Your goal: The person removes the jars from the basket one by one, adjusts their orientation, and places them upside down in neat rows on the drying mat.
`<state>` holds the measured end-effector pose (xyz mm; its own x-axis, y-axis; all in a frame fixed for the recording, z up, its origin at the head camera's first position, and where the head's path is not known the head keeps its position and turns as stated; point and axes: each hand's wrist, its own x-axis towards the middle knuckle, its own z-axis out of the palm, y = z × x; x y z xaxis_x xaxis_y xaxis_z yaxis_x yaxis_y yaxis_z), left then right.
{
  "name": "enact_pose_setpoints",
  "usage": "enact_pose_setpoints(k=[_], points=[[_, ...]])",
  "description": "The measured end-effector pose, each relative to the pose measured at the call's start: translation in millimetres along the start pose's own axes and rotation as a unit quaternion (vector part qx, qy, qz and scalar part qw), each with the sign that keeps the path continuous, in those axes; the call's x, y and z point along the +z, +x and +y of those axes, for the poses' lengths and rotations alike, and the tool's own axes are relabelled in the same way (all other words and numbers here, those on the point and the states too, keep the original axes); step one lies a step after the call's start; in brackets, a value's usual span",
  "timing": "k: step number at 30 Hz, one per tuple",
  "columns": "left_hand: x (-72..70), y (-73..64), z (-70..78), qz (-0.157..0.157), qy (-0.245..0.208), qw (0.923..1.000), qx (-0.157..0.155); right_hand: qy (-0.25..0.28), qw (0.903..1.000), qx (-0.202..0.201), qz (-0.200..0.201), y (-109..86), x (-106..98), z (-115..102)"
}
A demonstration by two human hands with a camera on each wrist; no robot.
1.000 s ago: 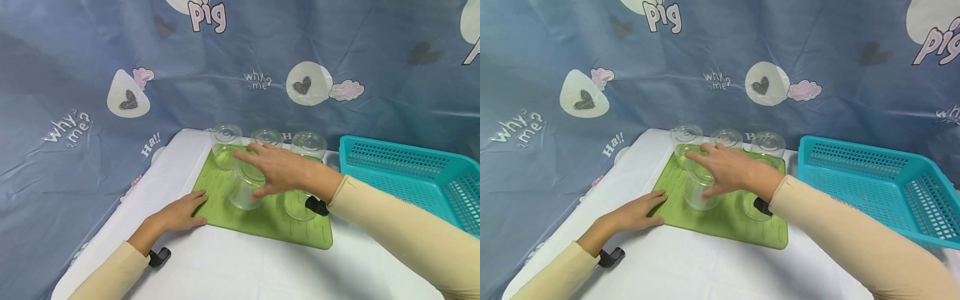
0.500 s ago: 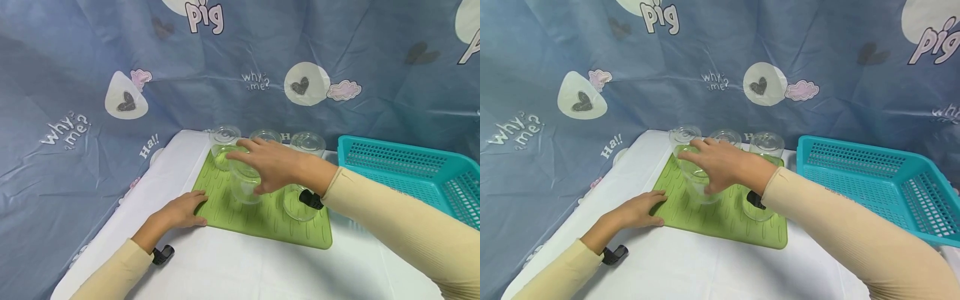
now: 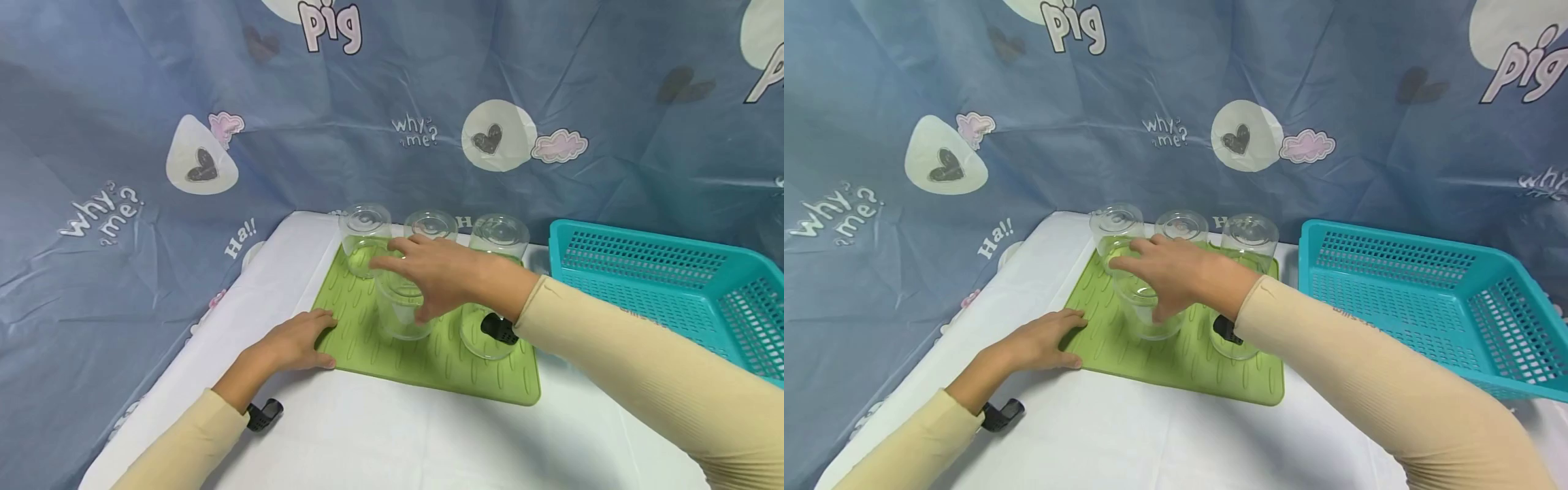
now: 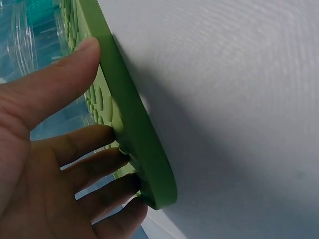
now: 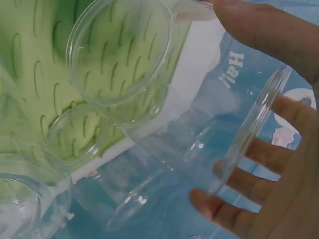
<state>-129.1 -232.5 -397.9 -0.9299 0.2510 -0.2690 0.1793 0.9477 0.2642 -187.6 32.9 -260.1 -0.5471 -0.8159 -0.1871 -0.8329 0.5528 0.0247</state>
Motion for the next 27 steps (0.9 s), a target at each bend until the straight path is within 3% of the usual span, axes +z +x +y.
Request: enact_pose_setpoints(k=[13,27], points=[[-3.7,-0.2,-1.3,0.009,-0.001,0.9997,0.022,0.033,0.9987,-0.002,0.038,-1.9,23.1,14.4],[0.1,-1.3,-1.8,0.004,-0.011,0.9997,0.021,0.08,0.9961,0.039,0.002,0.7,38.8,18.7]])
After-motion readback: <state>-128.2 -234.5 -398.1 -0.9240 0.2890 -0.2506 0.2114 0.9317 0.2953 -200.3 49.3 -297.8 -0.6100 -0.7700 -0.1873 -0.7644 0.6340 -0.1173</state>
